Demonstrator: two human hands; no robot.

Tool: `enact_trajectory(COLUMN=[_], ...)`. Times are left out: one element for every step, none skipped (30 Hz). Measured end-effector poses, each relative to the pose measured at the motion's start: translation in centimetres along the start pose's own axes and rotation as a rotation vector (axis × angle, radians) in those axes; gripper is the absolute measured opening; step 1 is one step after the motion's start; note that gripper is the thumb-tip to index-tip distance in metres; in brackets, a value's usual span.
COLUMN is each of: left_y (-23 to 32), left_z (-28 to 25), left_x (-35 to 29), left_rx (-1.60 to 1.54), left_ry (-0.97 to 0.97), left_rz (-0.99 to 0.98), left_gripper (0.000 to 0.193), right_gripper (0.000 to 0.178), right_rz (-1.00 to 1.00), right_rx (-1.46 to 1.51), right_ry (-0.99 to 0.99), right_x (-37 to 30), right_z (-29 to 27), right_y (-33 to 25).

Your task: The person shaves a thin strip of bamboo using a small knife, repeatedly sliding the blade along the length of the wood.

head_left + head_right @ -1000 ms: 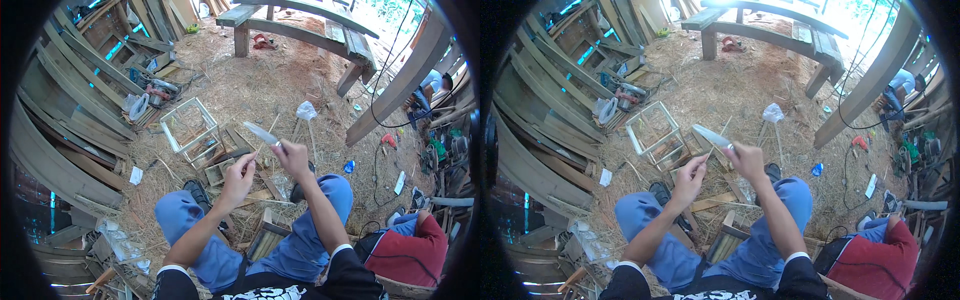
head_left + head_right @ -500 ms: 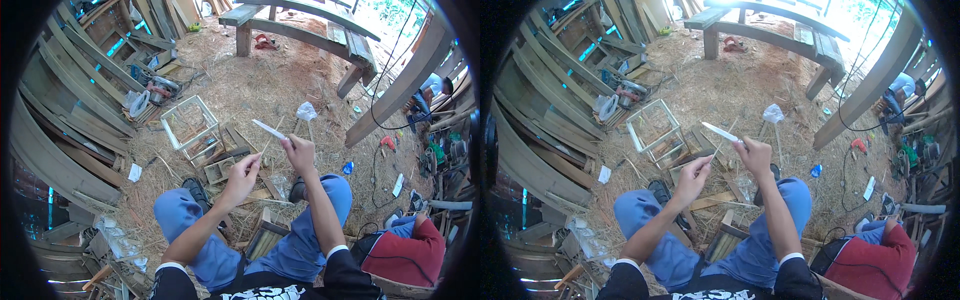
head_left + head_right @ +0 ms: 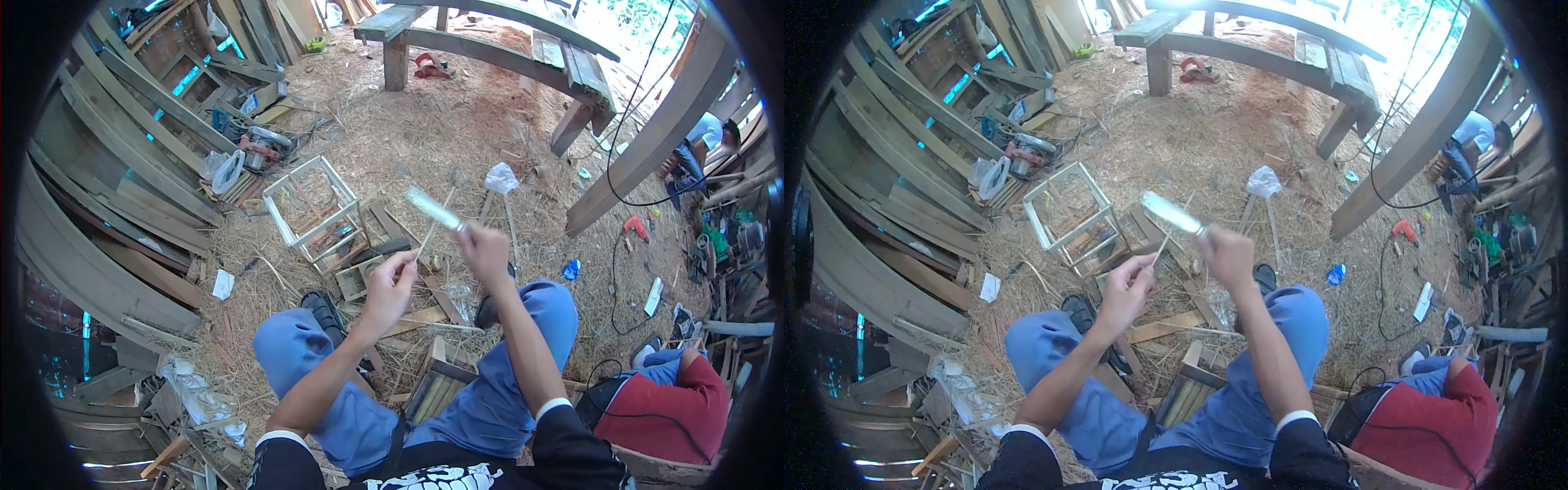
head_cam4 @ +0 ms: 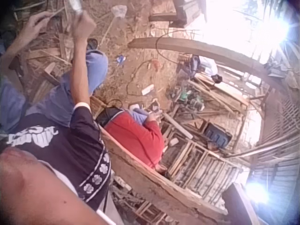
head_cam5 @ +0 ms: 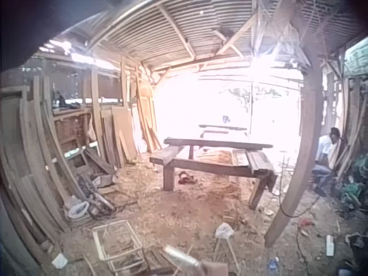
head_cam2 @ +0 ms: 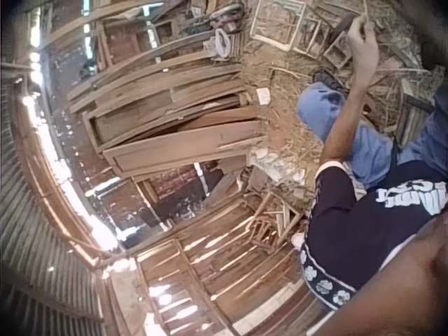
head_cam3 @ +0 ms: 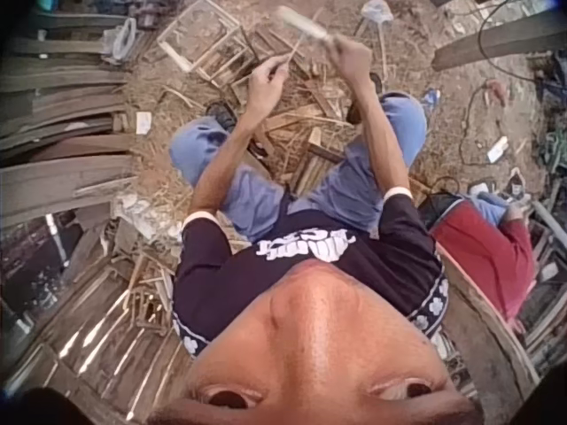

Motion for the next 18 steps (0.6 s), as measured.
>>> enact_trajectory(left_y=[-0.4, -0.2, 0.1, 0.2, 0.2, 0.1, 0.1, 0.3, 0.5, 0.8, 1.8, 2.3, 2.7, 2.8, 2.8, 2.9, 3.1, 3.3], left_z=[0.0, 0.3, 0.4, 0.3, 0.1, 0.0, -0.2, 0.0, 0.2, 0.5, 1.0, 0.8, 0.7, 1.1, 1.3, 1.4, 1.1, 0.8], left_x=[0.1, 0.1, -0.1, -0.1, -0.2, -0.2, -0.3, -0.3, -0.1, -0.2, -0.3, -0.7, -1.0, -1.2, -1.2, -0.9, -0.6, -0.3], left_rx=[0.026, 0.023, 0.015, 0.007, 0.008, 0.044, 0.08, 0.074, 0.048, 0.022, 0.035, 0.044, 0.053, 0.049, 0.027, 0.022, 0.036, 0.051], left_ry=[-0.007, -0.008, -0.009, -0.009, -0.006, -0.019, -0.032, -0.036, -0.062, -0.088, -0.185, -0.18, -0.199, -0.226, -0.208, -0.209, -0.169, -0.129], left_rz=[0.052, 0.053, 0.03, 0.007, 0.008, 0.022, 0.036, 0.034, 0.014, -0.006, 0.042, 0.041, 0.055, 0.07, 0.077, 0.078, 0.071, 0.065], left_gripper=[0.03, 0.03, 0.03, 0.031, 0.031, 0.03, 0.03, 0.03, 0.03, 0.03, 0.029, 0.029, 0.029, 0.029, 0.03, 0.03, 0.03, 0.031], right_gripper=[0.035, 0.035, 0.033, 0.032, 0.031, 0.031, 0.032, 0.033, 0.037, 0.037, 0.04, 0.042, 0.045, 0.045, 0.046, 0.047, 0.047, 0.047], right_rz=[0.058, 0.057, 0.005, -0.046, -0.281, -0.283, -0.146, -0.004, 0.307, 0.31, 0.185, 0.053, -0.055, -0.054, 0.03, 0.114, 0.181, 0.18], right_rx=[0.032, 0.029, 0.066, 0.103, 0.052, 0.054, 0.064, 0.065, 0.11, 0.103, -0.016, -0.119, -0.153, -0.158, -0.125, -0.092, -0.083, -0.082], right_ry=[-0.054, -0.053, -0.069, -0.086, -0.166, -0.167, -0.106, -0.044, -0.068, -0.065, -0.058, -0.064, -0.136, -0.136, -0.124, -0.112, -0.116, -0.119], right_x=[0.9, 0.7, 0.0, -0.8, -1.8, -1.6, -0.7, 0.2, 1.3, 1.2, 1.1, 1.0, -0.2, -0.8, -1.2, -1.4, -0.6, -0.2], right_z=[-0.6, -0.8, -0.5, -0.2, -0.7, -0.5, 0.0, -0.2, -0.7, -1.1, -1.4, -1.4, -1.1, -0.9, -0.5, -0.2, -0.1, -0.4], right_y=[0.7, 0.3, -0.5, -1.0, -1.2, -0.8, -0.1, 0.4, 1.3, 1.6, 1.9, 0.7, -0.7, -0.9, -0.7, -0.2, 0.1, 0.3])
Point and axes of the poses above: each hand's wrist, its own x-axis towards the middle knuckle, its own z-axis out of the palm, y = z × x, the point moved 2 cm from there along x, towards the middle knuckle, and after that the axes turned 12 degrees about z, right-handed, at the moved point
